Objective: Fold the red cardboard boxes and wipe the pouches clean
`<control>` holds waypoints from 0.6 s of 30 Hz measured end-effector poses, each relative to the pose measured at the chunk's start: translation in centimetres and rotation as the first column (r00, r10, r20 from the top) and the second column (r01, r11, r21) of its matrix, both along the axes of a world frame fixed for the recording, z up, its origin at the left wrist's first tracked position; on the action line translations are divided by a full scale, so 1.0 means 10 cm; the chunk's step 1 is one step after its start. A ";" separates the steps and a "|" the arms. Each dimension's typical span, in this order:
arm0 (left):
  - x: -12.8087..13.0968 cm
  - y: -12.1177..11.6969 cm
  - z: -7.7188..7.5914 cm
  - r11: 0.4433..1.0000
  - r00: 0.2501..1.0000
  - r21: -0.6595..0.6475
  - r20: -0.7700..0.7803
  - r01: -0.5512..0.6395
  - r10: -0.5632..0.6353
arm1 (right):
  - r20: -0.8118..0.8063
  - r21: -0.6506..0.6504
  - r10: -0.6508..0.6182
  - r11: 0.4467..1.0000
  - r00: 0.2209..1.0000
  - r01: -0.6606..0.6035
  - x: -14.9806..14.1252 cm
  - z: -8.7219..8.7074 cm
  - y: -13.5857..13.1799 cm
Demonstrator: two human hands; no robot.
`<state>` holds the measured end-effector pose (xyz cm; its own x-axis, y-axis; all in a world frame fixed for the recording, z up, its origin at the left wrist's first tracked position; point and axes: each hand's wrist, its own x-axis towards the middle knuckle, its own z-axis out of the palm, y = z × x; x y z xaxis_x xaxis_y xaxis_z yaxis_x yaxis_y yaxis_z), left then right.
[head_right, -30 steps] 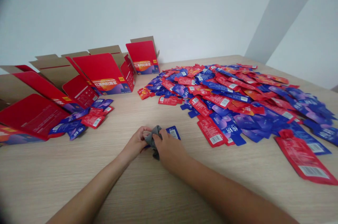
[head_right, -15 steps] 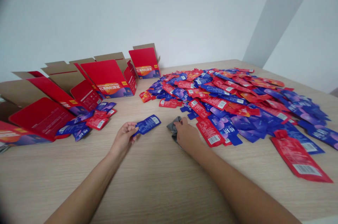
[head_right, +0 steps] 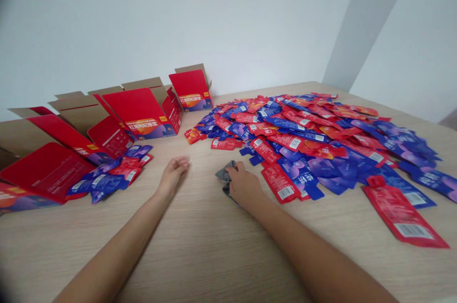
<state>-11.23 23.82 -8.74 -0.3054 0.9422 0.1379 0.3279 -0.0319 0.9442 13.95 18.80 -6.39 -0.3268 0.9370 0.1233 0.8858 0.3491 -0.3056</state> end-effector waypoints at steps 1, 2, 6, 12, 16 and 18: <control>0.14 0.14 -0.01 0.998 0.987 -0.013 -0.149 0.054 -0.055 | -0.018 -0.006 -0.001 1.000 1.000 0.001 0.00 0.00 0.00; 0.28 0.29 -0.01 0.995 0.966 -0.013 -0.237 0.100 -0.100 | -0.035 -0.013 -0.001 1.000 0.999 0.001 0.01 0.00 0.00; 0.74 0.74 0.04 0.954 0.784 -0.012 -0.567 0.299 -0.253 | -0.089 -0.044 0.000 0.999 0.996 -0.004 0.05 0.02 0.01; 0.95 0.57 0.09 0.940 0.454 -0.162 -0.842 0.301 -0.291 | -0.187 -0.067 -0.018 0.998 0.982 0.005 0.12 -0.01 0.07; 0.97 -0.10 0.23 0.966 0.279 -0.206 -0.929 0.154 -0.242 | -0.256 -0.055 -0.027 0.998 0.966 0.013 0.13 -0.05 0.09; 0.97 -0.43 0.31 0.958 0.334 -0.249 -0.899 0.144 -0.284 | -0.266 -0.053 -0.041 0.998 0.963 0.028 0.13 -0.06 0.10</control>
